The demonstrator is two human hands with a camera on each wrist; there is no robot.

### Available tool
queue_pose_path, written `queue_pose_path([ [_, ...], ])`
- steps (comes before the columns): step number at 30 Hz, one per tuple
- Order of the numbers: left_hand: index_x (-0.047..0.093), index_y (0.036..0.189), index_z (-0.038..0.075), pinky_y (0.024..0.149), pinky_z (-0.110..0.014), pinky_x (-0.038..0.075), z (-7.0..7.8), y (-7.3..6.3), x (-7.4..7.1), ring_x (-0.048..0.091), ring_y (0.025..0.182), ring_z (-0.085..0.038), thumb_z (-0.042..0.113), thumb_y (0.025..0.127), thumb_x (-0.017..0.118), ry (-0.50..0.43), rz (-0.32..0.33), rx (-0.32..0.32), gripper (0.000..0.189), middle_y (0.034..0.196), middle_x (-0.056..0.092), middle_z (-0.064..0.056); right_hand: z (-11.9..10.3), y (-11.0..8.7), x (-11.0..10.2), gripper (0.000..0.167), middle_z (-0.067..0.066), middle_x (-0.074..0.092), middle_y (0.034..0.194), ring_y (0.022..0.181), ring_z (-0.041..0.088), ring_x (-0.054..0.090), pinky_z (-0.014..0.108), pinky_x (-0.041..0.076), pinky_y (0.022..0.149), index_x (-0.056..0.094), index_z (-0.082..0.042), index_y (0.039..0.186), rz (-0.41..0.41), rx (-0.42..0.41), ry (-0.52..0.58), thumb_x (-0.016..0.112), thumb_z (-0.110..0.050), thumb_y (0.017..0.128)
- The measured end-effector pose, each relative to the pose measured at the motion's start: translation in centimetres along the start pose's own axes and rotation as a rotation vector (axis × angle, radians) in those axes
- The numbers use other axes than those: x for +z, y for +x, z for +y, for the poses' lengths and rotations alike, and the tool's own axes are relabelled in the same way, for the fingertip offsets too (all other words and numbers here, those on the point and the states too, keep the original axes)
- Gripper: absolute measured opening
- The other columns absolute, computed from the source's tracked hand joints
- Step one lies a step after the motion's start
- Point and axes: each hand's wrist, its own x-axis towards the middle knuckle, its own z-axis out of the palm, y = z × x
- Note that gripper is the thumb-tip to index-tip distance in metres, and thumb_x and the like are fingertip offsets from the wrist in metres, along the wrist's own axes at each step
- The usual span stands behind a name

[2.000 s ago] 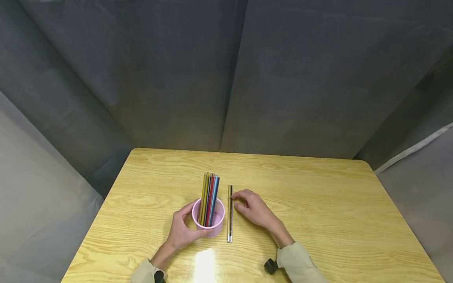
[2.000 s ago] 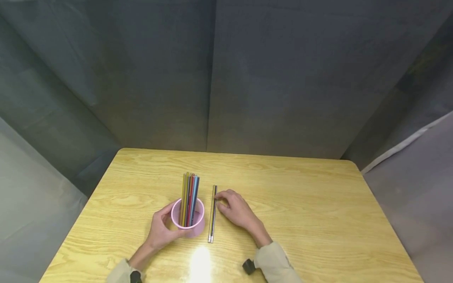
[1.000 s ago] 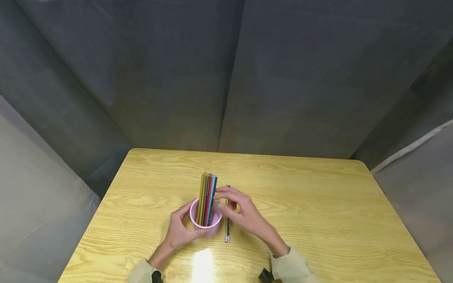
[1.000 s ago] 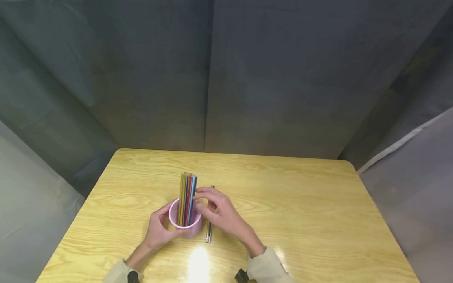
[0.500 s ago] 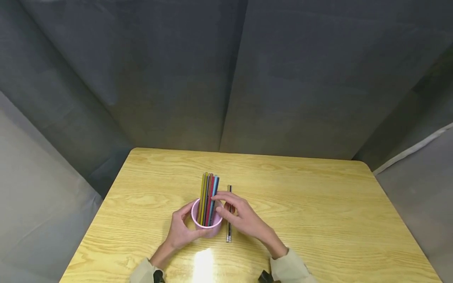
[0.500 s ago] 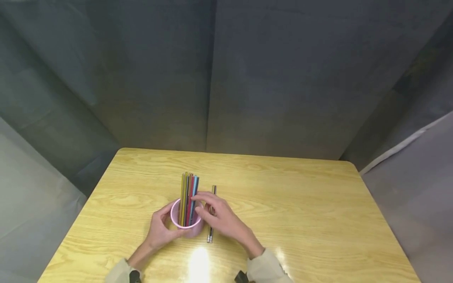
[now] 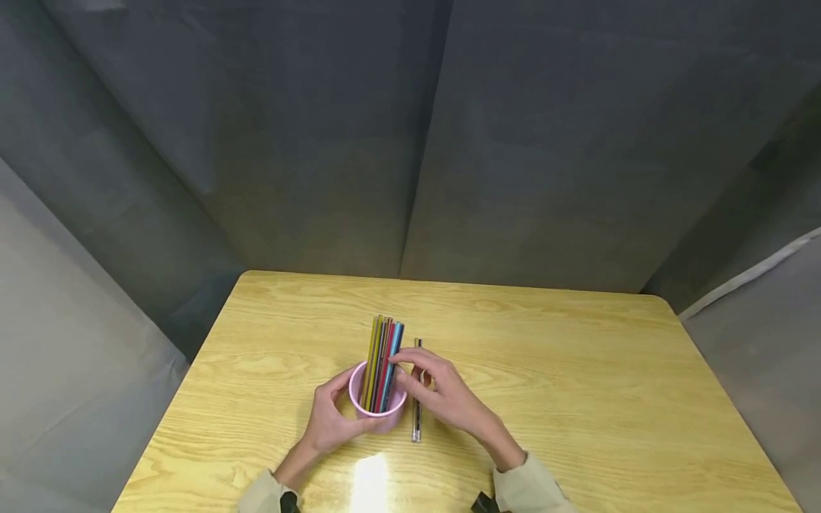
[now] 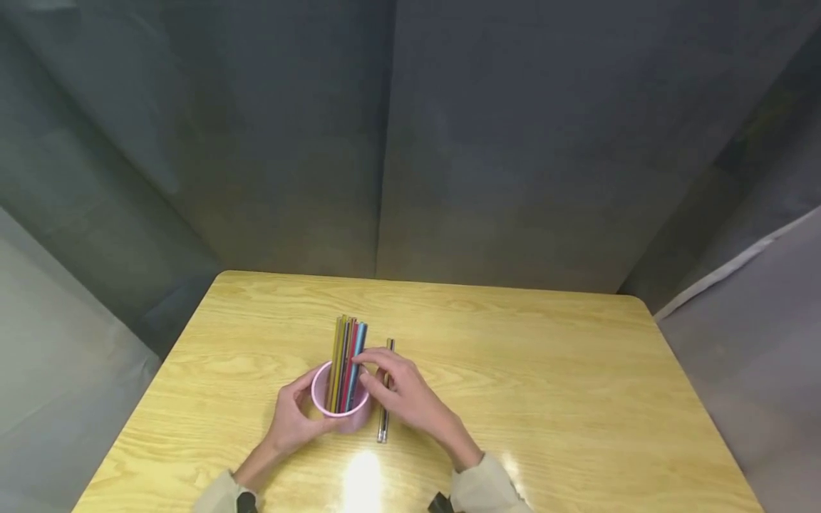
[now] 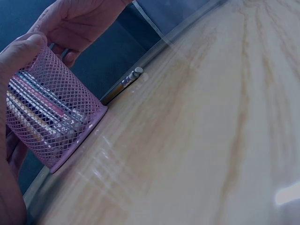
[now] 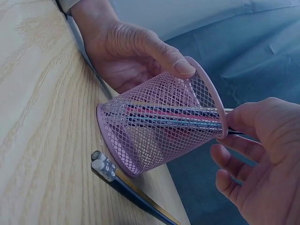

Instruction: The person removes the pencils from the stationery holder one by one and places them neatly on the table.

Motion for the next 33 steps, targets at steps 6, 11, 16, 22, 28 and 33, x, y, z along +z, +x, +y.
queue_pose_path([
  [6, 0.057, 0.144, -0.001, 0.112, -0.033, 0.052, 0.0, -0.1, 0.0, 0.067, 0.124, -0.024, 0.002, 0.065, 0.096, 0.004, 0.000, -0.010, 0.088, 0.136, 0.068, -0.020, 0.1, 0.0, 0.0, 0.029, 0.001, 0.067, 0.138, 0.085, 0.018, 0.061, 0.031, 0.058, 0.070, 0.067, -0.016, 0.135, -0.003, -0.006, -0.002, 0.061, -0.017, 0.107],
  [11, 0.057, 0.144, -0.002, 0.112, -0.033, 0.052, 0.1, -0.1, 0.0, 0.067, 0.124, -0.023, 0.000, 0.065, 0.095, -0.002, -0.001, -0.007, 0.088, 0.136, 0.067, -0.021, -0.1, 0.0, 0.0, 0.030, 0.001, 0.067, 0.137, 0.084, 0.019, 0.061, 0.031, 0.058, 0.071, 0.067, -0.016, 0.136, -0.012, -0.009, -0.022, 0.062, -0.018, 0.106],
  [16, 0.057, 0.144, -0.003, 0.111, -0.032, 0.052, 0.1, 0.0, -0.1, 0.067, 0.123, -0.023, 0.000, 0.065, 0.095, -0.003, 0.005, -0.006, 0.088, 0.136, 0.067, -0.022, -0.2, 0.1, -0.2, 0.029, -0.001, 0.067, 0.137, 0.086, 0.019, 0.062, 0.031, 0.058, 0.071, 0.068, -0.016, 0.134, -0.009, -0.014, -0.042, 0.062, -0.018, 0.106],
  [22, 0.057, 0.144, -0.004, 0.111, -0.033, 0.053, 0.1, 0.0, -0.1, 0.067, 0.123, -0.023, -0.001, 0.064, 0.095, -0.008, 0.006, -0.006, 0.088, 0.136, 0.066, -0.023, -0.3, 0.1, -0.4, 0.028, -0.001, 0.067, 0.135, 0.088, 0.016, 0.062, 0.030, 0.058, 0.071, 0.068, -0.015, 0.134, -0.010, -0.019, -0.057, 0.062, -0.018, 0.106],
  [28, 0.057, 0.144, -0.002, 0.111, -0.034, 0.052, 0.2, 0.0, 0.0, 0.067, 0.124, -0.024, 0.000, 0.065, 0.096, -0.002, 0.004, -0.008, 0.088, 0.137, 0.067, -0.022, -0.6, 0.0, -0.7, 0.029, -0.003, 0.068, 0.133, 0.090, 0.015, 0.061, 0.032, 0.058, 0.073, 0.068, -0.015, 0.132, -0.003, -0.012, -0.060, 0.064, -0.012, 0.104],
  [33, 0.057, 0.145, 0.001, 0.112, -0.034, 0.052, 0.3, 0.1, 0.0, 0.067, 0.124, -0.024, 0.002, 0.064, 0.096, 0.019, 0.002, -0.010, 0.089, 0.137, 0.067, -0.019, -0.7, 0.0, -1.0, 0.030, -0.003, 0.068, 0.131, 0.087, 0.014, 0.059, 0.032, 0.057, 0.072, 0.069, -0.015, 0.132, 0.005, -0.008, -0.067, 0.065, -0.010, 0.103],
])
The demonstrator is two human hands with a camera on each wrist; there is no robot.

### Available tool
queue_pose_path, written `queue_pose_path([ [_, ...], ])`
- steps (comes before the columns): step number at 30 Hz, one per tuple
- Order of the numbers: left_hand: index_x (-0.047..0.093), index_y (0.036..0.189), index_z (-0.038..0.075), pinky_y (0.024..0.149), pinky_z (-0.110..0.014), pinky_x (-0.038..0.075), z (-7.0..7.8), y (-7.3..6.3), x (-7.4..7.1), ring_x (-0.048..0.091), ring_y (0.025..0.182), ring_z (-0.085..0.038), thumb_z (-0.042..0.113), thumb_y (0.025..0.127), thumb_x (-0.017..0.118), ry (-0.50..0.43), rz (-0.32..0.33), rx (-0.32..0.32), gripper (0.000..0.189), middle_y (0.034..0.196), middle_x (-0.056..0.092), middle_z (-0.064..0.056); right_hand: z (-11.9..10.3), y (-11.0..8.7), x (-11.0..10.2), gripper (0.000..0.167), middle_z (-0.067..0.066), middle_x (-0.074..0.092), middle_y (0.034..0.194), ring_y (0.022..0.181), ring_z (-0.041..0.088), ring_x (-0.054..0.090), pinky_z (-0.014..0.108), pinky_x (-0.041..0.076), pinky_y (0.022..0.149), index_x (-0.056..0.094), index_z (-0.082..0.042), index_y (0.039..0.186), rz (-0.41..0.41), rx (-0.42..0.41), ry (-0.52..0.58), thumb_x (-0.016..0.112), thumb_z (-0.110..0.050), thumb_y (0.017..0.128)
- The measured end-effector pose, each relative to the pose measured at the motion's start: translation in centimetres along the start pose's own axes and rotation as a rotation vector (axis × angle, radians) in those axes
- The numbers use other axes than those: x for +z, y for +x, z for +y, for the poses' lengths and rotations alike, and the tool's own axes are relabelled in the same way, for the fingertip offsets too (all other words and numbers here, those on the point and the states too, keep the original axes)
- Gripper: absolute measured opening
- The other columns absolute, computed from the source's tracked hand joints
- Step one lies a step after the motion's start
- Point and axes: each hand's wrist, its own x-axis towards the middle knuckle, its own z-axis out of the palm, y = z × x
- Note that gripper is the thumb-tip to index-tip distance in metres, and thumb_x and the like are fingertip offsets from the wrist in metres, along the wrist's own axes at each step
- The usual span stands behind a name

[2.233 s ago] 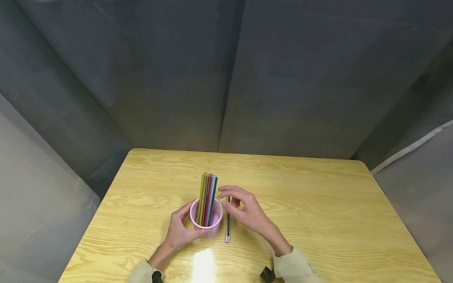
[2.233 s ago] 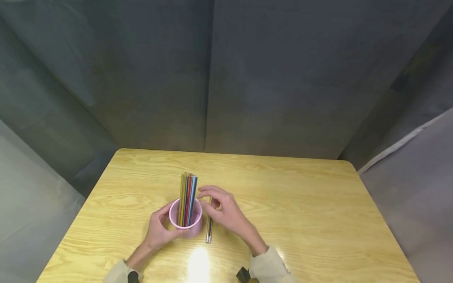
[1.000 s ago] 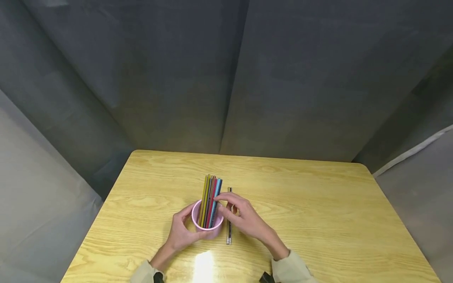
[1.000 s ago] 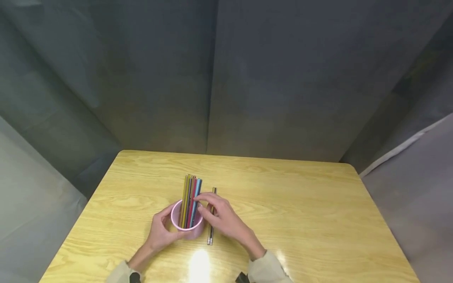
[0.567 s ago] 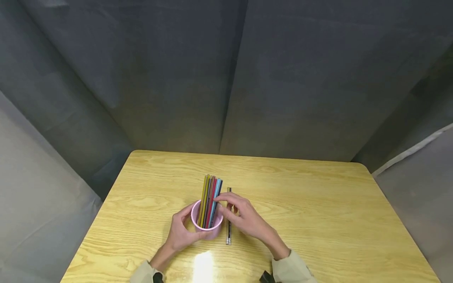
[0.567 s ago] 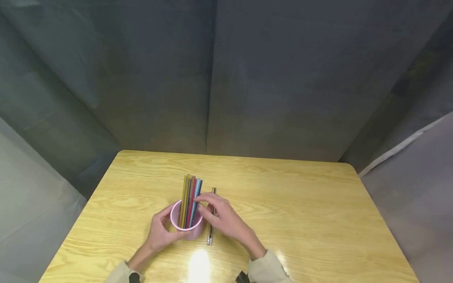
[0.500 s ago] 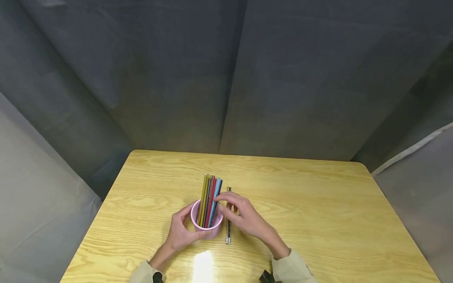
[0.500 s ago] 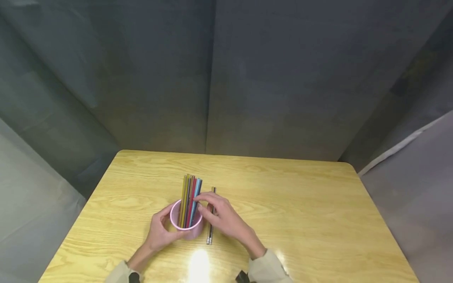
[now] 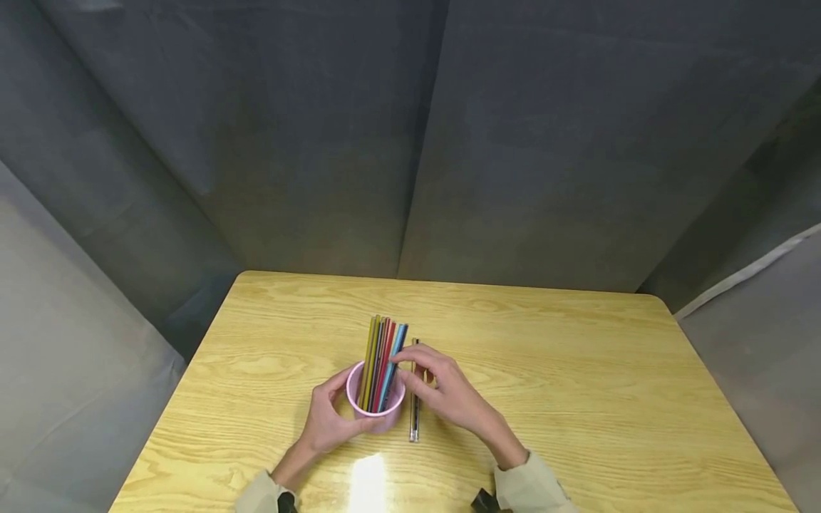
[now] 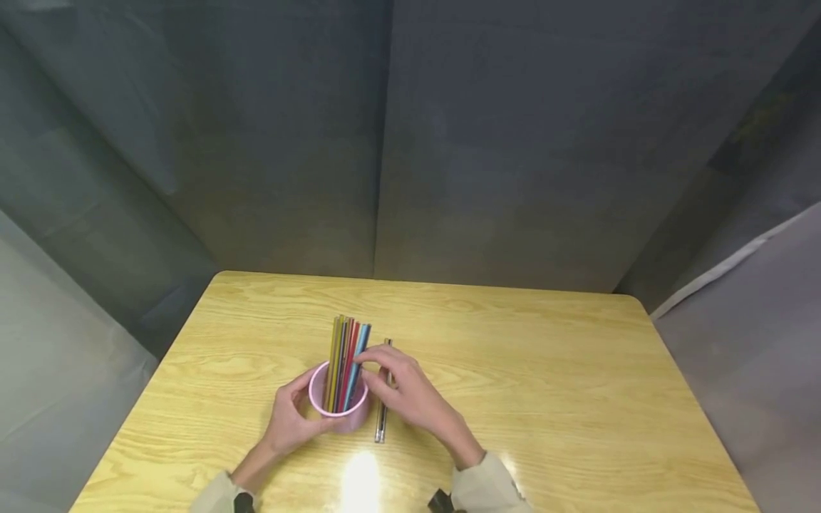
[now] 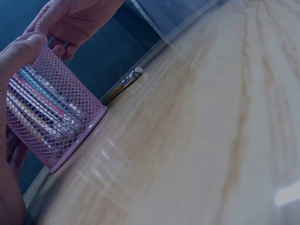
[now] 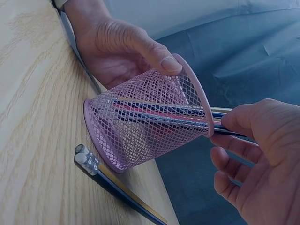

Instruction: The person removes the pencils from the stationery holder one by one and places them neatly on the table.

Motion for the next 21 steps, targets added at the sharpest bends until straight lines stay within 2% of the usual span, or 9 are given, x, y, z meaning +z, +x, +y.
queue_pose_path([
  [7, 0.057, 0.144, 0.000, 0.112, -0.034, 0.052, -0.09, -0.10, 0.02, 0.066, 0.124, -0.023, 0.002, 0.064, 0.096, -0.003, 0.004, 0.001, 0.089, 0.137, 0.067, -0.020, 0.00, 0.02, -0.10, 0.029, -0.003, 0.069, 0.129, 0.086, 0.018, 0.059, 0.030, 0.056, 0.072, 0.069, -0.016, 0.132, 0.003, 0.008, 0.011, 0.065, -0.011, 0.103],
  [21, 0.057, 0.144, -0.002, 0.112, -0.033, 0.052, 0.08, -0.03, 0.04, 0.066, 0.124, -0.022, 0.000, 0.063, 0.096, -0.019, 0.007, 0.001, 0.089, 0.137, 0.067, -0.022, -0.44, 0.06, -0.96, 0.025, -0.003, 0.071, 0.126, 0.086, 0.014, 0.061, 0.027, 0.057, 0.073, 0.071, -0.015, 0.129, 0.031, -0.006, 0.002, 0.064, -0.017, 0.105],
])
